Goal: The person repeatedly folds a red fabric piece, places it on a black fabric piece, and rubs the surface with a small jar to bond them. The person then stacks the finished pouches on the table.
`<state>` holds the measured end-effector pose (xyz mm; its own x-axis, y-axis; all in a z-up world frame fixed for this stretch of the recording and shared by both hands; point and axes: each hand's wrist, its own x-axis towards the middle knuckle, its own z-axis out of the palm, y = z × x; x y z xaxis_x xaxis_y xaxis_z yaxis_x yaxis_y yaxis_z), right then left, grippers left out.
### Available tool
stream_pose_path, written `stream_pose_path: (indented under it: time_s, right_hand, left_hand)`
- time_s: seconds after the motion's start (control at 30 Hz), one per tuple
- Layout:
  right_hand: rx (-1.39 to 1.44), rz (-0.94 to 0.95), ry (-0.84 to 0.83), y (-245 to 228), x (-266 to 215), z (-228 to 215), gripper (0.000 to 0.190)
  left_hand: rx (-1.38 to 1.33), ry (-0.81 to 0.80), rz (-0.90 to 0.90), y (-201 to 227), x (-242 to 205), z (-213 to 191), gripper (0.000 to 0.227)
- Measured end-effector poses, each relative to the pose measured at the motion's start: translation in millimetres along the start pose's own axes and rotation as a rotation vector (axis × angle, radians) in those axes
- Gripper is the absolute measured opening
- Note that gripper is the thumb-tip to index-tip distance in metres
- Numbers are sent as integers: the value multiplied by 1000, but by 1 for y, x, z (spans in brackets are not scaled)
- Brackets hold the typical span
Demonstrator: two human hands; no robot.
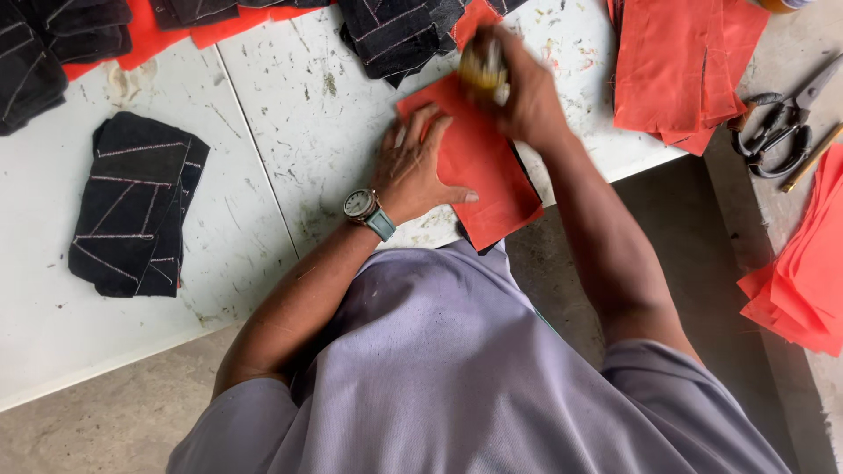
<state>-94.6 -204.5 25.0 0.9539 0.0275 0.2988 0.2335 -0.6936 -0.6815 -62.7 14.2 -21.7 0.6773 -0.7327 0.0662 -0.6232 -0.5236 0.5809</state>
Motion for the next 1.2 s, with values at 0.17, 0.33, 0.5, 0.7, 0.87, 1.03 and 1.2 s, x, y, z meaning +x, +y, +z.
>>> stream_pose_path:
  time_s: [0.17,0.33,0.5,0.7,0.87,1.03,1.2]
  right_hand:
    - [-80,-239,-98,39,53,2,79]
    - [-92,-209,-68,33,28,-8,82]
    - [-57,-160,-63,14,18,-14,63]
    - [-24,-82,-50,-9,5,-23,62]
    - [-77,-130,-122,-26,-4,-36,65]
    - [-122,-123,-88,-15,-33,-47,71]
    - [-91,18,-45,-3,-66,-47,67]
  left_hand:
    - [6,3,-15,-2,9,-9,134]
    - [25,77,-39,7,10,5,134]
    - [59,62,-56,7,13,9,137]
    - [94,51,-69,8,15,7,138]
    - [101,26,-121,7,23,3,134]
    - [111,97,-76,12,26,8,138]
    - [164,118,-36,11,24,15,137]
